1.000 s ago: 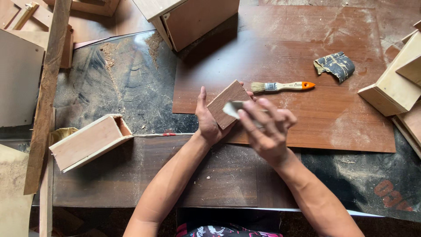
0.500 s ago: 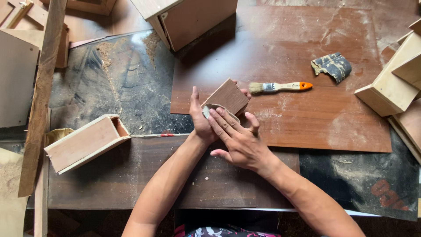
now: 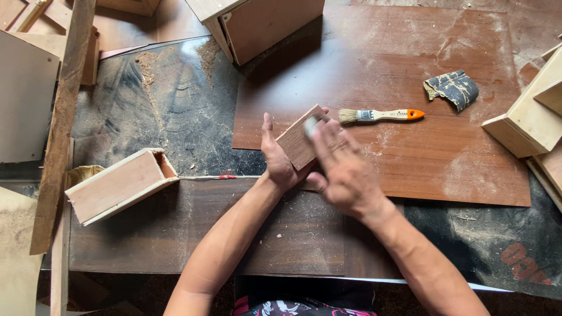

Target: The person sands the interior of a small open wooden box using a sanding block, then trims the box edges with a knife and brushes dust off the box surfaces with a paintbrush. They then sand a flat wooden board by hand and brush dust off it.

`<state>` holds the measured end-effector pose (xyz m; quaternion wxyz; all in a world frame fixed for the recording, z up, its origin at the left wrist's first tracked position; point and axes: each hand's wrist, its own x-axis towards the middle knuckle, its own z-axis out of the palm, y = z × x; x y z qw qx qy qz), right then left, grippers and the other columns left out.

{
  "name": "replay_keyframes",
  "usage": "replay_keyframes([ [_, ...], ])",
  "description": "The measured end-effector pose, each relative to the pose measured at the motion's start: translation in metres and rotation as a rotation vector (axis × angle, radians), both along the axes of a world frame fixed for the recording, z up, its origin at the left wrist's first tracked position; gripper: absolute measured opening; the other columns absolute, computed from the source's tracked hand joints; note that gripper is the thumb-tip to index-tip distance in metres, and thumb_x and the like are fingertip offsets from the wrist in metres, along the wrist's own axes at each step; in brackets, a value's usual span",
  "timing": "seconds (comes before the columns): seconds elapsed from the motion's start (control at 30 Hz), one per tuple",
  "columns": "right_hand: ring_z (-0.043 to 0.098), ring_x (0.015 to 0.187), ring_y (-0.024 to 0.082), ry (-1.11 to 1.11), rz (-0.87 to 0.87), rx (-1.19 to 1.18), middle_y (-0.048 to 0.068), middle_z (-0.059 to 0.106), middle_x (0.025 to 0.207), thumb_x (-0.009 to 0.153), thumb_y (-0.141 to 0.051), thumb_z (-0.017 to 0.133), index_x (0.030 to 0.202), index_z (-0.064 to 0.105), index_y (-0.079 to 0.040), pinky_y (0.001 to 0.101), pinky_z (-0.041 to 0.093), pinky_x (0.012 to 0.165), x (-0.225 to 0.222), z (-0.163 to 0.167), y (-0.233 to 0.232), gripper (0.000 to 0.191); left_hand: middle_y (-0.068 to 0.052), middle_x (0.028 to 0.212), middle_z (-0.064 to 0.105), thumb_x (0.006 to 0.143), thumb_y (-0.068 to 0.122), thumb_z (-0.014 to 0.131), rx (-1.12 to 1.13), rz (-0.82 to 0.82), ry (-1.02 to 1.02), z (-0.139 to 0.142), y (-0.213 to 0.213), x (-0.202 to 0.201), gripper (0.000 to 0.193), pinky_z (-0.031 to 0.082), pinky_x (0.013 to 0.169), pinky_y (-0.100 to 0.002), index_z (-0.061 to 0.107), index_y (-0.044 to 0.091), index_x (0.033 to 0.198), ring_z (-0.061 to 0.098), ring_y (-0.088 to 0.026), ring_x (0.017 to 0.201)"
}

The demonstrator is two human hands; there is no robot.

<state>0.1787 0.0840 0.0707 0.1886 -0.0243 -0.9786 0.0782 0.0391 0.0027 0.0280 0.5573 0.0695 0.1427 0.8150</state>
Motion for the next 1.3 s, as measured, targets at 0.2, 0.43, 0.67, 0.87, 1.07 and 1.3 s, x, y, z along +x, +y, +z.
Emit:
replay_keyframes([
  [0.2,0.03,0.152,0.032,-0.108,0.065,-0.004,0.02,0.037,0.159,0.103,-0.064,0.026,0.157,0.027,0.006,0.0394,0.016,0.129,-0.003,0.006,-0.001,0.089,-0.023,0.134,0.062,0.093,0.084,0.01,0.004,0.015,0.114,-0.002,0.0,0.001,0.107,0.05,0.11,-0.05,0.044,0.0,0.15,0.061,-0.034,0.126],
  [0.43,0.029,0.154,0.032,-0.105,0.141,-0.031,0.024,0.034,0.163,0.104,-0.064,0.02,0.157,0.022,0.005,0.0403,0.015,0.127,-0.003,-0.006,-0.001,0.086,-0.024,0.134,0.061,0.097,0.086,0.014,0.09,-0.024,0.092,-0.002,-0.001,0.003,0.107,0.051,0.106,-0.057,0.045,-0.002,0.149,0.06,-0.035,0.122],
  [0.67,0.024,0.156,0.033,-0.082,0.122,-0.073,0.026,0.029,0.164,0.108,-0.063,0.017,0.158,0.02,0.005,0.0423,0.011,0.129,-0.003,-0.007,-0.001,0.085,-0.024,0.137,0.059,0.094,0.088,0.013,0.092,-0.022,0.176,-0.005,0.001,0.004,0.111,0.05,0.109,-0.055,0.041,-0.001,0.154,0.058,-0.035,0.128],
  [0.87,0.031,0.158,0.023,0.036,0.009,-0.186,0.011,0.039,0.164,0.104,-0.036,0.032,0.161,0.026,-0.007,0.0533,-0.008,0.122,0.003,-0.004,0.003,0.065,-0.02,0.146,0.056,0.085,0.085,0.008,-0.136,-0.048,0.169,-0.01,0.0,0.0,0.112,0.045,0.117,-0.05,0.038,0.002,0.154,0.055,-0.033,0.137],
  [1.07,0.037,0.155,0.014,-0.094,0.16,-0.097,0.009,0.038,0.167,0.085,-0.016,0.049,0.16,0.03,-0.013,0.0435,-0.004,0.124,0.011,-0.005,0.015,0.078,-0.025,0.143,0.055,0.087,0.088,0.004,0.013,-0.082,0.194,-0.01,0.0,-0.002,0.115,0.045,0.116,-0.053,0.037,0.001,0.156,0.054,-0.036,0.134],
  [1.3,0.043,0.145,0.022,-0.027,0.275,-0.248,0.014,0.039,0.16,0.075,-0.013,0.056,0.159,0.023,-0.008,0.0495,0.0,0.118,0.006,-0.006,0.005,0.09,-0.026,0.139,0.058,0.099,0.086,0.005,0.167,-0.041,0.146,-0.008,-0.001,0.001,0.11,0.046,0.119,-0.055,0.04,-0.004,0.153,0.055,-0.037,0.135],
])
